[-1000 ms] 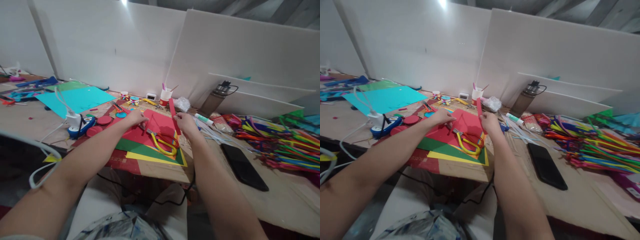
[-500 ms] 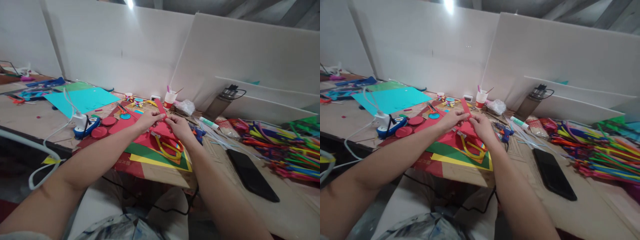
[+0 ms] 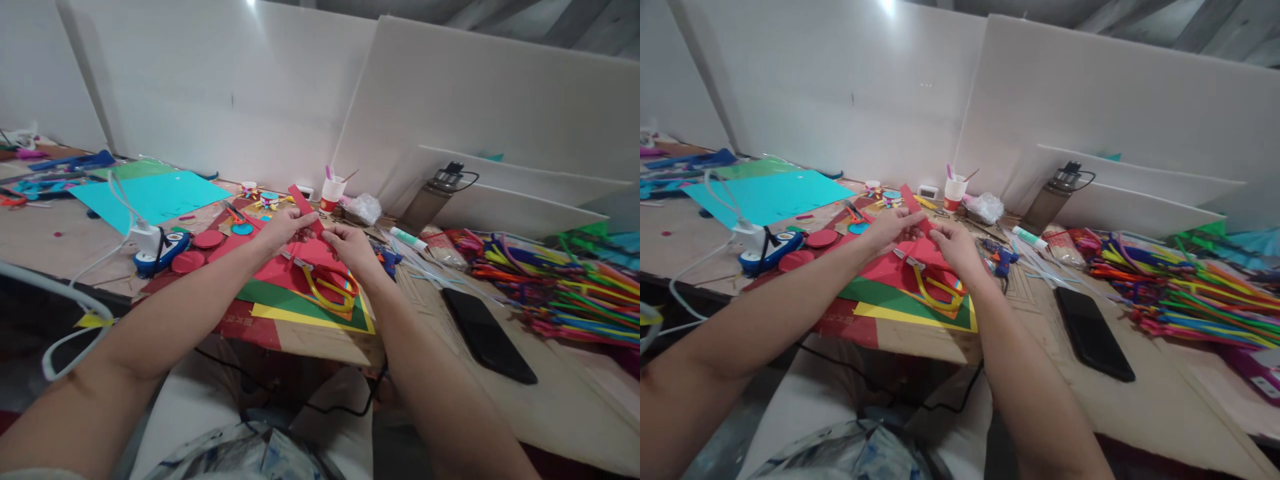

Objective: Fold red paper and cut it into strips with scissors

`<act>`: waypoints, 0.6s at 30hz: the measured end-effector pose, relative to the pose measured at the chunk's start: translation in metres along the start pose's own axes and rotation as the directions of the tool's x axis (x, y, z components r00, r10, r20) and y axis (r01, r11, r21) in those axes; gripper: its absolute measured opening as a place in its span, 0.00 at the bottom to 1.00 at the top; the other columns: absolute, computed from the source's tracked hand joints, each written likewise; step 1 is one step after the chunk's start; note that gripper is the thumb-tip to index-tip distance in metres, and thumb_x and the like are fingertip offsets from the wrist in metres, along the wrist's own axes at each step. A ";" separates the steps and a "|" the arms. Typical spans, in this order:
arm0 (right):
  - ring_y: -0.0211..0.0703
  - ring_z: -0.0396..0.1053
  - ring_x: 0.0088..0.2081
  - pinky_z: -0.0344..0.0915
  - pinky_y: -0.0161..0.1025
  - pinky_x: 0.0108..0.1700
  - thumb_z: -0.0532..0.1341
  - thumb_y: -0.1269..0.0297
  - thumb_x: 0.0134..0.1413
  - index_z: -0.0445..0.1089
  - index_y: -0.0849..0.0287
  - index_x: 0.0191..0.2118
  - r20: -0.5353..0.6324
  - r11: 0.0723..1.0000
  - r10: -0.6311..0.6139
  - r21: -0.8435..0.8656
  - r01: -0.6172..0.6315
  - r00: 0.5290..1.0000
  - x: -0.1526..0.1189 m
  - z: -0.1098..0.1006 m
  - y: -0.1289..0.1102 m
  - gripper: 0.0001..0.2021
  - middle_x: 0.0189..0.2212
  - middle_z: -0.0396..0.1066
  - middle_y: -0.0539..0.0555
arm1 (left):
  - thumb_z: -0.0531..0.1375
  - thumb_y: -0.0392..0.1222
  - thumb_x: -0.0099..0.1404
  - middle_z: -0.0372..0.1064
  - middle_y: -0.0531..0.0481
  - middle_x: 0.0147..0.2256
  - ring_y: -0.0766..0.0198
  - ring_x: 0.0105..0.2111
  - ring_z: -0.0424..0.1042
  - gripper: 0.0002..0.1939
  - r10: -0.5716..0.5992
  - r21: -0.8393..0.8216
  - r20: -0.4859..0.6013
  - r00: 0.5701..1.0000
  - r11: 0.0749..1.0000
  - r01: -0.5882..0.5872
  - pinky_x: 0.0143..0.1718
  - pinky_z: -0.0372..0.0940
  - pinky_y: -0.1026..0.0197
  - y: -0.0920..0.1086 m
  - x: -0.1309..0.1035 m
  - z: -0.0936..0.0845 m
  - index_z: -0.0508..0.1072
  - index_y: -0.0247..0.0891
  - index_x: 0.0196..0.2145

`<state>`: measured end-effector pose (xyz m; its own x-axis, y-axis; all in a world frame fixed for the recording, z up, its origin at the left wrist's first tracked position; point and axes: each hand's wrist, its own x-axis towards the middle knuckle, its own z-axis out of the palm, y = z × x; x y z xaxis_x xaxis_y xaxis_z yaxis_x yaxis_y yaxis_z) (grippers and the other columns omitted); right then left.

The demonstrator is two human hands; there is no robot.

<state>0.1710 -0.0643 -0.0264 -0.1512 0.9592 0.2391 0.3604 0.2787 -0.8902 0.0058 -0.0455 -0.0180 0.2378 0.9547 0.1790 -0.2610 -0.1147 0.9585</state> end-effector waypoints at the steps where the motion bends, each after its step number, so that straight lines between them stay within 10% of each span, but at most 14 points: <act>1: 0.31 0.55 0.17 0.53 0.31 0.20 0.60 0.54 0.51 0.70 0.59 0.28 0.002 1.000 -0.007 0.007 0.007 1.000 0.000 -0.003 -0.001 0.13 0.17 0.62 0.45 | 0.68 0.42 0.56 0.71 0.49 0.22 0.70 0.21 0.69 0.11 -0.001 0.005 0.015 1.000 1.000 0.001 0.24 0.61 0.66 0.001 0.000 0.001 0.72 0.32 0.26; 9: 0.33 0.66 0.24 0.64 0.31 0.27 0.53 0.37 0.53 0.66 0.55 0.40 -0.351 0.980 -0.017 0.178 0.084 0.936 0.009 -0.039 -0.007 0.25 0.28 0.70 0.50 | 0.69 0.40 0.55 0.70 0.53 0.22 0.71 0.21 0.71 0.11 0.104 -0.155 -0.293 0.951 0.976 -0.155 0.25 0.63 0.68 0.024 0.009 -0.013 0.69 0.34 0.27; 18: 0.40 0.70 0.35 0.69 0.37 0.35 0.64 0.52 0.50 0.56 0.52 0.60 -0.222 0.961 -0.273 -0.011 0.278 0.936 0.002 -0.020 -0.009 0.32 0.41 0.72 0.54 | 0.67 0.41 0.55 0.69 0.55 0.21 0.73 0.21 0.71 0.10 -0.022 -0.332 -0.435 0.900 0.933 -0.138 0.21 0.61 0.72 0.026 0.010 -0.016 0.70 0.35 0.28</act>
<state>0.1860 -0.0635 -0.0103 -0.0355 0.8323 0.5532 0.3139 0.5348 -0.7845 -0.0133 -0.0344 0.0057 -0.1874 0.9813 0.0434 -0.5870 -0.1473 0.7961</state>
